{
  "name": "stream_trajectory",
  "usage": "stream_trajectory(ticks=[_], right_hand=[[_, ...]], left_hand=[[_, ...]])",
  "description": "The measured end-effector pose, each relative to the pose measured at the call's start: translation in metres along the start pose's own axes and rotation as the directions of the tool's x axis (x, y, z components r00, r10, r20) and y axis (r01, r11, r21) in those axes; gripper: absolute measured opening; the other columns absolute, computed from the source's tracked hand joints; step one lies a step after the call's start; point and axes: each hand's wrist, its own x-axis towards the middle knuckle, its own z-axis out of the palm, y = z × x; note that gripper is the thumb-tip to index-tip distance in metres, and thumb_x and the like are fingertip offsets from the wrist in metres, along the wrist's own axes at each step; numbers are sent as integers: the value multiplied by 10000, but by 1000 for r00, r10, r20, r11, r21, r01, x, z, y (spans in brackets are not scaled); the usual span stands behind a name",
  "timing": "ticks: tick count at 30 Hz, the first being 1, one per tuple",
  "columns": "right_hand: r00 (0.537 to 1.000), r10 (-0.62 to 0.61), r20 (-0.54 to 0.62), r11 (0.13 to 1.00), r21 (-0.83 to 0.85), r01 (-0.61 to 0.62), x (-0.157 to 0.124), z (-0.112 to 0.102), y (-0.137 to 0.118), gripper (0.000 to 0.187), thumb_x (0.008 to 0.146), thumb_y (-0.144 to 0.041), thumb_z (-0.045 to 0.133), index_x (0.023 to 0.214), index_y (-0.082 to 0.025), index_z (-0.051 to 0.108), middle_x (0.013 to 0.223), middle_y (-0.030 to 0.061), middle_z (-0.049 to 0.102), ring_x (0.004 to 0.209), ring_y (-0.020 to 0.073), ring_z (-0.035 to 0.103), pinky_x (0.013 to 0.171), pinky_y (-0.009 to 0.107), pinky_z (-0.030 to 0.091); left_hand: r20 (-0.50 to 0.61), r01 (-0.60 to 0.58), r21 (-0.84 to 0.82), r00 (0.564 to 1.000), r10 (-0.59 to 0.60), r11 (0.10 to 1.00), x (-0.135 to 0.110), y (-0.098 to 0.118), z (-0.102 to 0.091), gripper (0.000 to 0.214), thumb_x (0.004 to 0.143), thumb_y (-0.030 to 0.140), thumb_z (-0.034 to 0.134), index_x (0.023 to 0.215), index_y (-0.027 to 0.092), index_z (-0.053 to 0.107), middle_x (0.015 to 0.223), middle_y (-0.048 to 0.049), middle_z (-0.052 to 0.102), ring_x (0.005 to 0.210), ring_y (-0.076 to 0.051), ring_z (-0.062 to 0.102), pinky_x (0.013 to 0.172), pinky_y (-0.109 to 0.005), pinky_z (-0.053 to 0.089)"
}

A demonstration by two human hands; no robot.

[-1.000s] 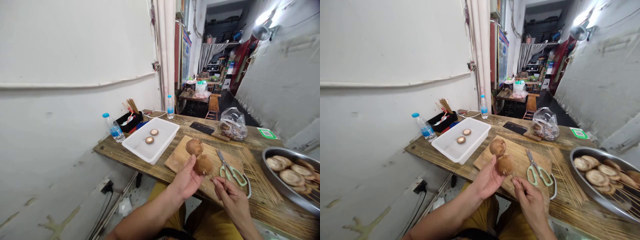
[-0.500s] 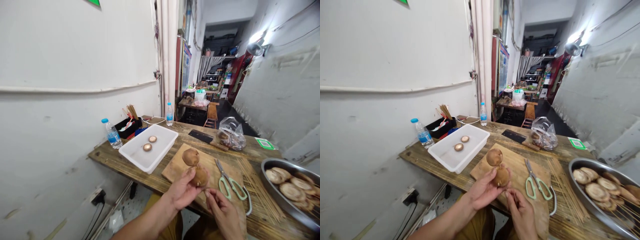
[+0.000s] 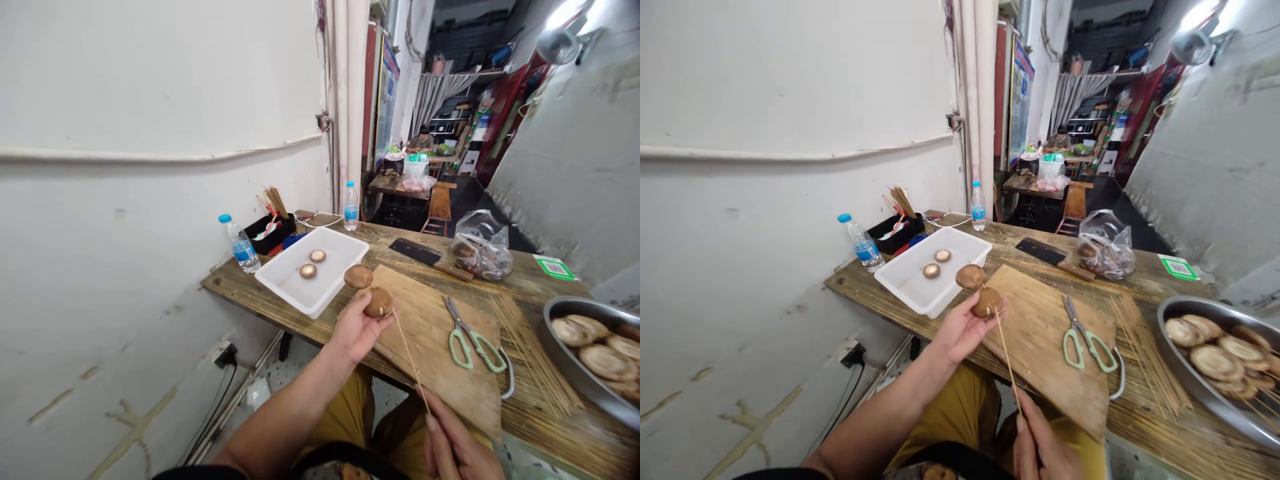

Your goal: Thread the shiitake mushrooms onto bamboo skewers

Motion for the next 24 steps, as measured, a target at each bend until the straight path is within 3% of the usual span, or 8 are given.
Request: stream_trajectory(ticks=[3,6,10,17,24], right_hand=[[971,-223,82,951,-200,235,5,-7,1,470,883,-172,459,1351,-201,434,897,60,734,594,135,690,531,168,538],[939,-307,154,879,-334,341,7,-12,1,536,888,-126,429,1411,-166,319,984,73,722,694,149,710,549,159,549],[934,-303,191,827,-434,357,5,-12,0,558,892,-149,422,1429,-163,271,1069,88,690,853,189,695,524,169,561],[928,-302,219,809,-456,371,2,-10,2,638,889,-108,409,1460,-178,134,1103,98,672,968,207,652,543,193,579],[927,-307,215,830,-416,372,5,-11,3,611,903,-107,392,1456,-176,141,1054,96,695,899,184,680,574,187,575]], left_hand=[[17,-38,33,999,37,999,0,1,-1,158,806,154,527,961,134,548,1013,-113,623,952,-222,604,816,-394,480],[36,-30,47,999,29,998,0,3,1,170,794,163,544,964,154,555,978,-87,623,861,-178,607,721,-315,483],[48,23,24,999,-25,999,-2,3,4,164,810,228,544,950,144,561,925,-81,613,776,-145,594,650,-262,468],[70,45,-71,997,-40,996,-3,2,6,109,811,181,501,886,121,552,901,-93,597,880,-189,597,774,-322,481],[77,52,-102,996,-45,993,-2,1,9,107,807,175,508,888,119,551,875,-88,588,809,-155,591,705,-278,486]])
